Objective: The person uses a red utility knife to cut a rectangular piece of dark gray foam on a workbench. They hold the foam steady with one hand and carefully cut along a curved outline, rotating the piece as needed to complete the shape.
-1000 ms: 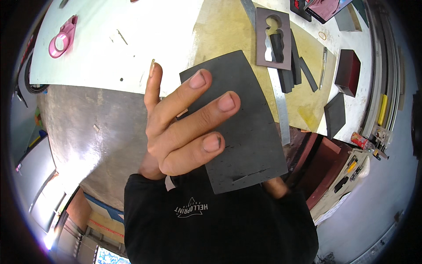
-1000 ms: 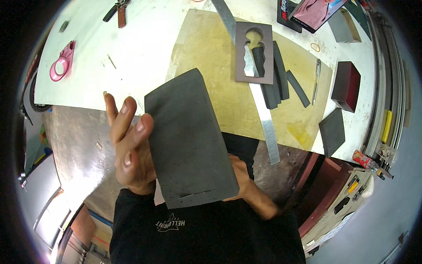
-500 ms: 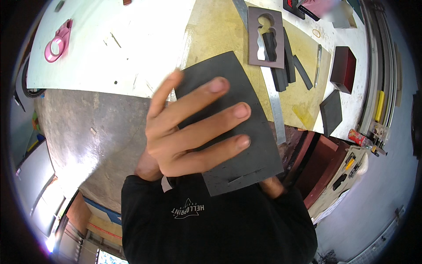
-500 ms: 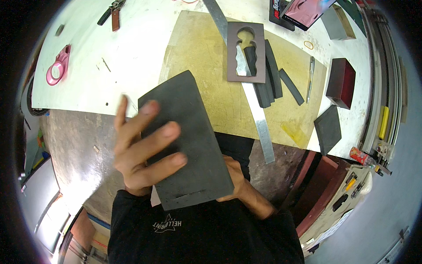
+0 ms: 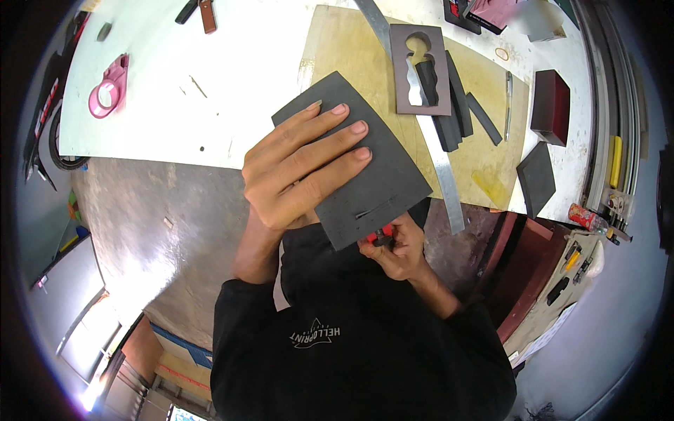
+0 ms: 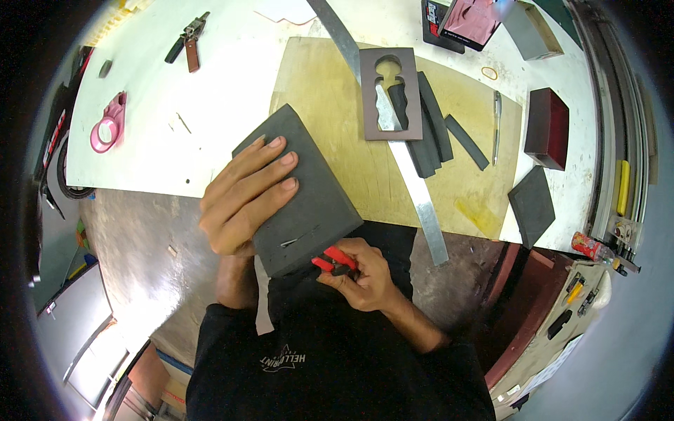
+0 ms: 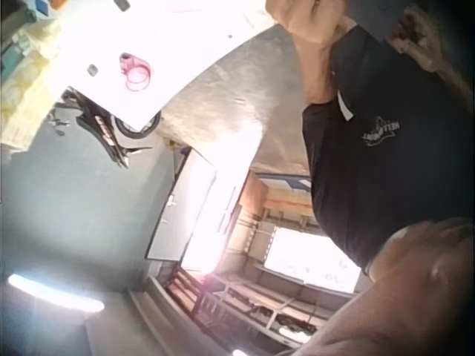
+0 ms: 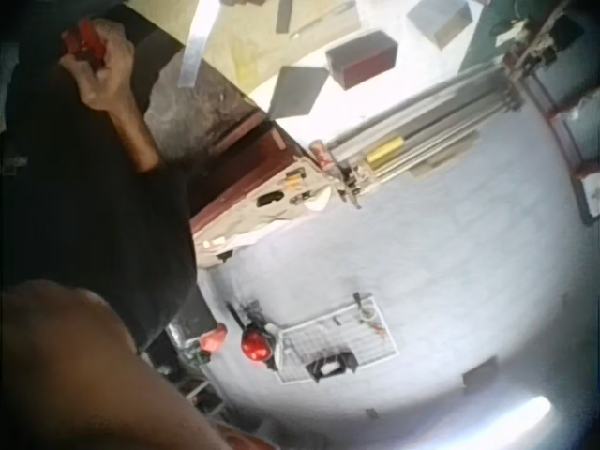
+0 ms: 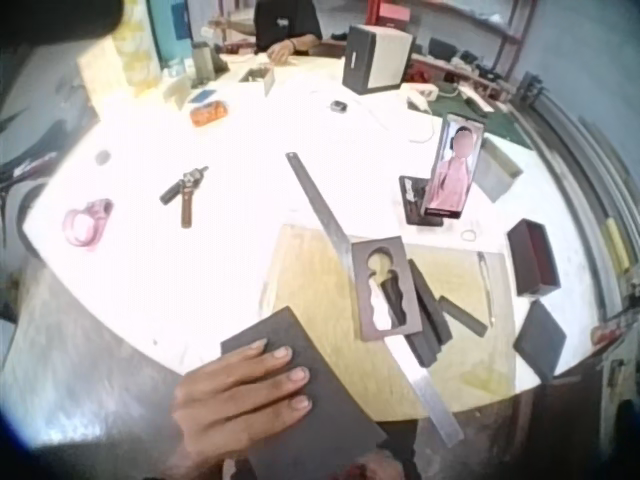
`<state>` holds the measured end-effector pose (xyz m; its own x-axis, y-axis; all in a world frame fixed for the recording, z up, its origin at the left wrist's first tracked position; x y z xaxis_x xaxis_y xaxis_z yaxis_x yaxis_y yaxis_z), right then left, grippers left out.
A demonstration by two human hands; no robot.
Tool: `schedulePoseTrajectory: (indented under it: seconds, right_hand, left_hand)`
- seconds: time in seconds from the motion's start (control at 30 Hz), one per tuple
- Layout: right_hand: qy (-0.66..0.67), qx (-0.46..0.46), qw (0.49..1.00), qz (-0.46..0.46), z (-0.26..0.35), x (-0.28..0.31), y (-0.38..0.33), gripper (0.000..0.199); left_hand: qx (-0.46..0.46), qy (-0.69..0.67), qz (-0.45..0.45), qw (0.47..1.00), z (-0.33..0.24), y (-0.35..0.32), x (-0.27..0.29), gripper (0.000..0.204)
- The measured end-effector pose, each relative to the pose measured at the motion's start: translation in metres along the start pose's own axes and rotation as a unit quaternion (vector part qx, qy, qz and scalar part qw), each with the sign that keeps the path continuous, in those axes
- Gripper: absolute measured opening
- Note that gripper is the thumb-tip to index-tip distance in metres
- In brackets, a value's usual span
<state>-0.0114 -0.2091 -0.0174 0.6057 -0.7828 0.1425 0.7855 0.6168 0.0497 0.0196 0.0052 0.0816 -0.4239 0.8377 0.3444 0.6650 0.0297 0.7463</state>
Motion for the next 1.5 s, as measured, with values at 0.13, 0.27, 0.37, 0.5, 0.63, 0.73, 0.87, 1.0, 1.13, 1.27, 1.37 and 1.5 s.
schedulePoseTrajectory:
  seconds: [0.13,0.27,0.37,0.5,0.63,0.73,0.87,1.0,1.13,1.27,1.37,1.5]
  right_hand:
    - [0.008,-0.005,1.000,0.007,-0.007,-0.003,0.008,0.044]
    - [0.118,-0.149,0.981,0.047,-0.032,0.001,-0.011,0.044]
    - [0.108,-0.052,0.993,-0.012,-0.001,0.004,-0.008,0.037]
    - [0.100,0.042,0.988,-0.113,0.021,0.020,0.018,0.035]
    - [0.103,0.015,0.976,-0.191,0.028,0.039,0.033,0.035]
    - [0.074,-0.029,0.982,-0.169,0.029,0.043,0.033,0.036]
    - [0.014,-0.086,0.982,-0.170,0.024,0.036,0.033,0.039]
    - [-0.032,-0.129,0.976,-0.171,0.036,0.032,0.049,0.034]
    - [-0.061,-0.120,0.975,-0.177,0.035,0.036,0.054,0.031]
    - [-0.041,-0.137,0.977,-0.160,0.028,0.043,0.060,0.028]
    - [-0.033,-0.160,0.976,-0.146,0.019,0.046,0.061,0.028]
    - [-0.039,-0.135,0.976,-0.164,0.013,0.047,0.070,0.035]
  left_hand:
    - [0.003,-0.044,-0.035,0.998,0.012,-0.005,0.006,0.029]
    - [0.072,-0.077,-0.143,0.984,0.029,-0.011,0.033,0.046]
    - [0.243,-0.104,-0.127,0.956,0.007,0.009,0.013,0.030]
    - [0.342,-0.297,-0.171,0.875,0.013,-0.002,-0.006,0.024]
    - [0.408,-0.352,-0.196,0.820,0.011,-0.005,-0.013,0.021]
    - [0.432,-0.371,-0.212,0.794,0.011,-0.006,-0.015,0.020]
    - [0.441,-0.369,-0.231,0.785,0.014,-0.011,-0.019,0.020]
    - [0.452,-0.373,-0.251,0.770,0.021,-0.018,-0.019,0.023]
    - [0.463,-0.400,-0.313,0.726,0.034,-0.027,-0.017,0.027]
    - [0.489,-0.384,-0.289,0.728,0.048,-0.033,-0.002,0.035]
    - [0.494,-0.362,-0.287,0.736,0.052,-0.035,-0.001,0.036]
    - [0.508,-0.278,-0.291,0.761,0.071,-0.045,-0.002,0.037]
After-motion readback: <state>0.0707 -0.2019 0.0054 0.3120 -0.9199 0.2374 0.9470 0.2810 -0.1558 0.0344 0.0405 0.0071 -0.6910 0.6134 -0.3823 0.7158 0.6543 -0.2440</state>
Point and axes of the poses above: each hand's wrist, its own y-axis towards the middle knuckle, its own x-axis out of the back of the hand, z = x × y, the point moved 5 cm from there along y, towards the middle knuckle, and after that the axes turned 13 degrees about -y, right-handed, at the moved point
